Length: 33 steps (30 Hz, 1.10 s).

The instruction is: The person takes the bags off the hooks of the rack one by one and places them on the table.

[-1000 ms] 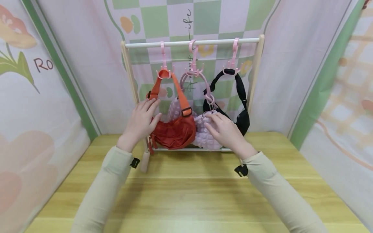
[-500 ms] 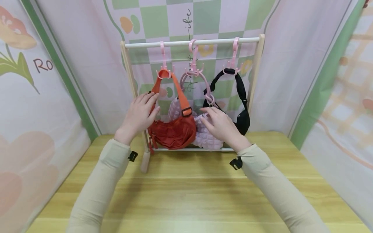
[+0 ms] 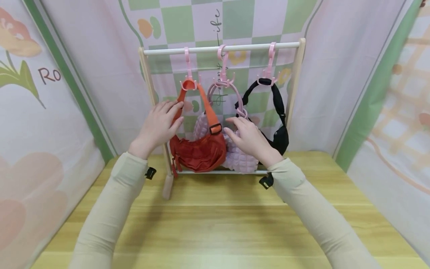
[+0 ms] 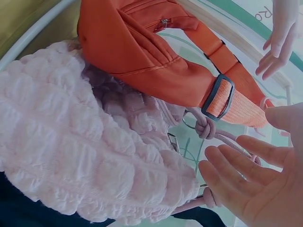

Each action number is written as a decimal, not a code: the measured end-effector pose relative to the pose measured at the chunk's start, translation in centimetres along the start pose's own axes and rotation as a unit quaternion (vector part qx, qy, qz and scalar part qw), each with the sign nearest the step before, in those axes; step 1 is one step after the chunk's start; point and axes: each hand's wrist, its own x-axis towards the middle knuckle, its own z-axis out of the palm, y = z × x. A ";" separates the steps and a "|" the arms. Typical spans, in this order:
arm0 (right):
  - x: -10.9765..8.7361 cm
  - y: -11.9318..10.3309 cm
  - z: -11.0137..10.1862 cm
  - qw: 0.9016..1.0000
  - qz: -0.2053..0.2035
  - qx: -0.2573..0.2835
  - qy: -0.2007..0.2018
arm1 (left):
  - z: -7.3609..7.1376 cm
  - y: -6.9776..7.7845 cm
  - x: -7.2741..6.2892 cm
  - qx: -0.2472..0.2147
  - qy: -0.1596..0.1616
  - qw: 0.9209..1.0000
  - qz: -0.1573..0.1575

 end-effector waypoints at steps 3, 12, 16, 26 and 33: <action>0.3 -0.2 -0.1 1.000 -0.003 0.006 0.003 | -0.3 0.0 0.3 0.000 0.000 1.000 0.006; 1.4 -0.4 0.0 1.000 -0.008 0.022 0.013 | -1.3 -0.1 1.0 0.002 -0.005 1.000 0.005; 1.7 -0.4 0.1 1.000 0.002 0.028 0.006 | -1.7 -0.1 1.3 0.005 -0.014 1.000 -0.001; 2.6 -0.6 0.1 0.999 0.012 0.032 0.001 | -2.5 -0.3 2.4 0.012 -0.017 1.000 0.002; 3.4 -0.4 0.1 0.999 0.026 0.038 -0.007 | -3.1 -0.5 3.3 0.013 -0.011 1.000 0.011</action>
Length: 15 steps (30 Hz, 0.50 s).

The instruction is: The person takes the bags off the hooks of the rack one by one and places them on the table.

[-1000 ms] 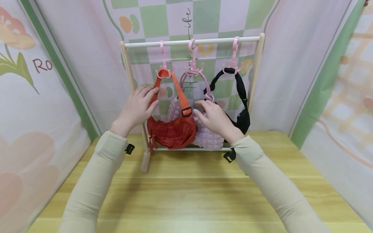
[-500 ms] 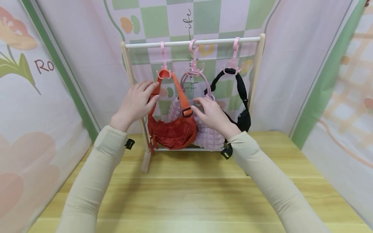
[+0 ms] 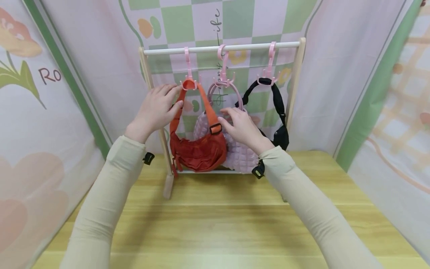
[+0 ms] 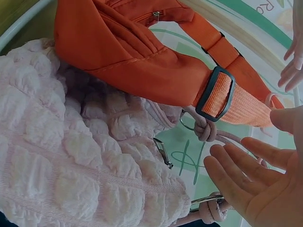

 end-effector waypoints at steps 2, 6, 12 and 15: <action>0.1 -0.1 0.0 1.000 0.003 0.000 -0.003 | -0.2 -0.1 0.2 0.003 -0.001 1.000 -0.002; 0.3 -0.3 -0.1 1.000 0.005 0.002 -0.006 | -0.7 -0.2 0.7 0.007 -0.001 1.000 -0.006; 0.5 -0.4 0.0 1.000 0.003 -0.002 0.002 | -1.4 -0.4 1.3 0.007 0.009 1.000 -0.008; 0.7 -0.4 0.1 1.000 0.005 -0.002 0.004 | -1.6 -0.4 1.5 0.010 0.012 1.000 -0.009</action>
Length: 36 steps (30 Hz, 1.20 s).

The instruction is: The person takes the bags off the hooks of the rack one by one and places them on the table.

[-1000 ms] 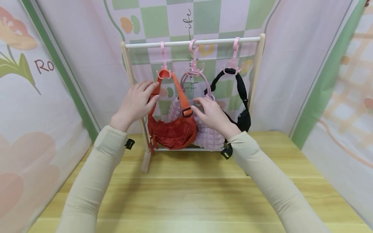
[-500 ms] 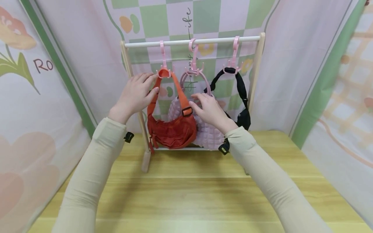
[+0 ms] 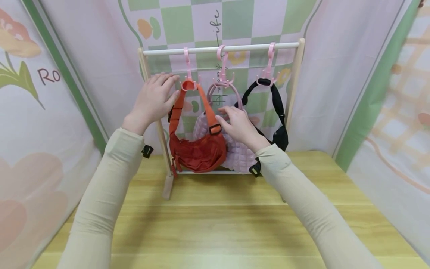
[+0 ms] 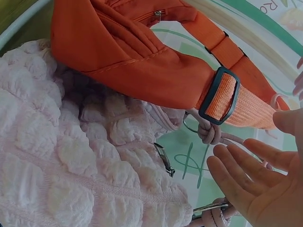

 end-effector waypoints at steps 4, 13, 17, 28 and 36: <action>0.2 0.0 0.1 1.000 0.006 0.001 0.000 | -0.3 0.0 0.4 0.001 0.014 1.000 0.001; 0.7 -0.1 0.3 1.000 0.006 -0.005 -0.005 | -1.0 0.1 1.3 -0.005 0.033 0.999 -0.002; 0.8 -0.2 0.3 1.000 0.005 -0.009 -0.008 | -1.4 0.1 1.8 0.001 0.036 0.999 -0.004; 1.2 -0.4 0.3 1.000 0.013 -0.003 -0.011 | -2.5 0.2 3.2 0.013 0.045 0.999 0.008; 1.2 -0.4 0.5 1.000 0.013 0.005 -0.012 | -3.3 0.3 4.1 0.017 0.030 0.999 0.000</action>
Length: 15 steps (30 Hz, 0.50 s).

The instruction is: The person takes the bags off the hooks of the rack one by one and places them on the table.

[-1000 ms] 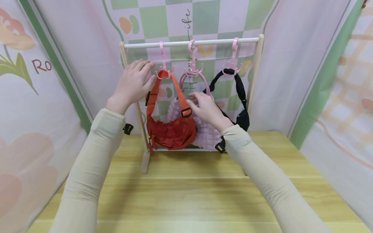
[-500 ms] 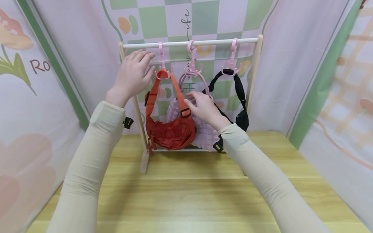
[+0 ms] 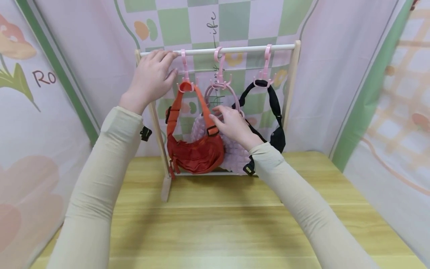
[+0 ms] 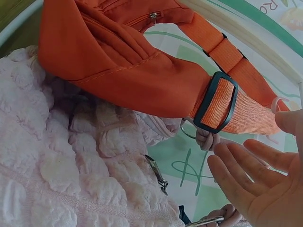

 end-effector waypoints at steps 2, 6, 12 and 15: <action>0.0 -0.1 -0.1 1.000 0.001 0.000 -0.001 | -0.2 0.0 0.2 -0.001 -0.006 1.000 -0.004; 0.0 -0.3 -0.2 1.000 0.000 0.005 0.001 | -0.5 0.1 0.6 -0.002 -0.017 1.000 -0.006; 0.0 -0.4 0.1 1.000 0.001 0.014 0.000 | -0.8 0.1 1.0 0.003 -0.047 0.999 -0.011; 0.0 -0.5 0.1 1.000 0.002 0.017 -0.001 | -0.9 0.0 1.3 0.006 -0.057 0.998 -0.011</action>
